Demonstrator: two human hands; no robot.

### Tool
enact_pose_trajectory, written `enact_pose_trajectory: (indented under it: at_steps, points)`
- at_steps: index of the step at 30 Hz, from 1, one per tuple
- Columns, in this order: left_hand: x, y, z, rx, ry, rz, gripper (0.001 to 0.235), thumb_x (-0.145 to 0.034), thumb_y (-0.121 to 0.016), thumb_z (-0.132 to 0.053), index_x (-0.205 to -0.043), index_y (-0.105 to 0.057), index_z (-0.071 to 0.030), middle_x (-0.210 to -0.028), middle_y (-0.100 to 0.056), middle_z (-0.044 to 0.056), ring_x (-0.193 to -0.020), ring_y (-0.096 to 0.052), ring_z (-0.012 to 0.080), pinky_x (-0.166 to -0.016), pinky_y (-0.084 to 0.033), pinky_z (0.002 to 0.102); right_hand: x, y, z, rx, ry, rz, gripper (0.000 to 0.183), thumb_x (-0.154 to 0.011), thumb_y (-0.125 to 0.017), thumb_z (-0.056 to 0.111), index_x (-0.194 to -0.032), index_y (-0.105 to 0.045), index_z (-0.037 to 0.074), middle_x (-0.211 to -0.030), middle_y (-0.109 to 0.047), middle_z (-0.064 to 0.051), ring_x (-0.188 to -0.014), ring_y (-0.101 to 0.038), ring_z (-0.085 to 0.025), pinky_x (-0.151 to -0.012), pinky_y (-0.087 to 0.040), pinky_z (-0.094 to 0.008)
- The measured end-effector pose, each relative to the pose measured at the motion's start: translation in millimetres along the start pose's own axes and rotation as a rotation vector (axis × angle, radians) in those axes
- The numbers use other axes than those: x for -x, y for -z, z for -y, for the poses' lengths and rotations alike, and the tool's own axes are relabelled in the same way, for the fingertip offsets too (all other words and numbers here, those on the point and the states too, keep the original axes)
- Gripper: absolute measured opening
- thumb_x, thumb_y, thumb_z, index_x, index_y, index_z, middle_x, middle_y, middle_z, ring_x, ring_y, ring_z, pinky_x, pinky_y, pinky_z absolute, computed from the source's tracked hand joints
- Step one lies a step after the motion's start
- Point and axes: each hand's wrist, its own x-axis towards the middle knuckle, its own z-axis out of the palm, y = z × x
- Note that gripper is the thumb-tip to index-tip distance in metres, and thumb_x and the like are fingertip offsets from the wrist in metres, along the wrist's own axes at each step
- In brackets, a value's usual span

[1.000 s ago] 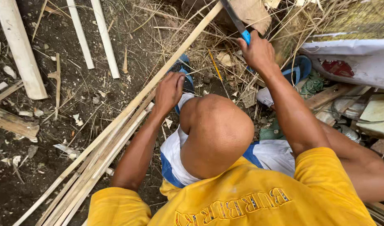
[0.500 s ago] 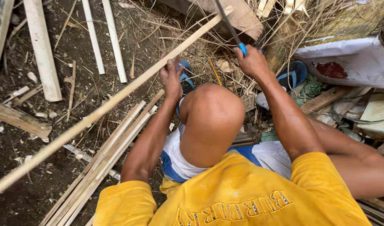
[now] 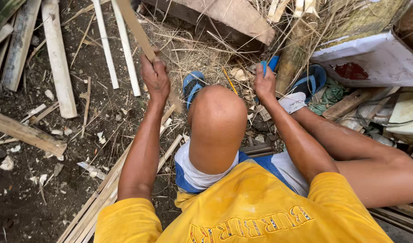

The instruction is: The person sits on the ground and uses a hand saw to cut thin bamboo strips. They hold the bamboo with one hand and saw with the other, cutting multiple pieces and placing them aside.

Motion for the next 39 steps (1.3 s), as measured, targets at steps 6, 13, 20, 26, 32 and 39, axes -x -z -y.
enact_pose_trajectory:
  at_steps: [6,13,20,26,32,39]
  points:
    - [20,-29,20,-0.219,0.186,0.330,0.025,-0.106,-0.040,-0.021,-0.106,-0.060,-0.006,-0.067,-0.057,0.001,-0.051,-0.053,0.0120,-0.042,-0.044,0.031,4,4,-5,0.280,0.332,-0.066,0.052,-0.108,-0.053,0.052,-0.105,-0.056,0.001,-0.083,-0.064,-0.022,-0.079,-0.064,-0.041,-0.073,-0.049,-0.052]
    - [29,-81,64,-0.263,0.147,0.585,0.019,-0.103,-0.057,-0.021,-0.110,-0.067,-0.007,-0.072,-0.062,0.011,-0.065,-0.060,0.0194,-0.059,-0.046,0.034,15,22,16,0.347,0.362,-0.005,0.050,-0.108,-0.053,0.051,-0.117,-0.053,0.002,-0.085,-0.065,-0.023,-0.080,-0.067,-0.043,-0.072,-0.050,-0.053]
    - [-6,-40,68,0.367,0.909,0.994,0.034,-0.105,-0.042,-0.017,-0.136,-0.047,-0.005,-0.092,-0.073,0.009,-0.074,-0.072,0.0176,-0.061,-0.062,0.031,1,45,72,0.630,0.204,0.231,0.042,-0.108,-0.049,0.046,-0.127,-0.053,0.008,-0.074,-0.066,-0.022,-0.072,-0.069,-0.045,-0.066,-0.050,-0.057]
    - [47,-33,73,0.170,0.732,0.879,0.030,-0.107,-0.039,-0.023,-0.131,-0.052,-0.011,-0.090,-0.072,0.006,-0.069,-0.070,0.0198,-0.054,-0.053,0.031,11,1,74,0.961,0.380,0.494,0.049,-0.107,-0.050,0.054,-0.118,-0.051,0.006,-0.073,-0.066,-0.021,-0.064,-0.067,-0.044,-0.059,-0.052,-0.057]
    - [83,-30,73,-0.208,0.325,0.631,0.028,-0.108,-0.042,-0.023,-0.104,-0.064,-0.005,-0.077,-0.067,0.016,-0.063,-0.064,0.0252,-0.056,-0.048,0.043,-8,-5,101,1.146,0.404,0.571,0.052,-0.103,-0.048,0.059,-0.108,-0.050,0.007,-0.072,-0.066,-0.017,-0.057,-0.066,-0.037,-0.050,-0.052,-0.051]
    - [72,-23,59,-0.321,0.498,0.657,0.035,-0.109,-0.044,-0.034,-0.102,-0.061,-0.004,-0.078,-0.064,0.024,-0.069,-0.062,0.0388,-0.063,-0.047,0.050,20,-6,100,1.330,0.687,0.796,0.058,-0.104,-0.040,0.066,-0.108,-0.054,0.010,-0.076,-0.070,-0.016,-0.063,-0.067,-0.035,-0.057,-0.053,-0.047]
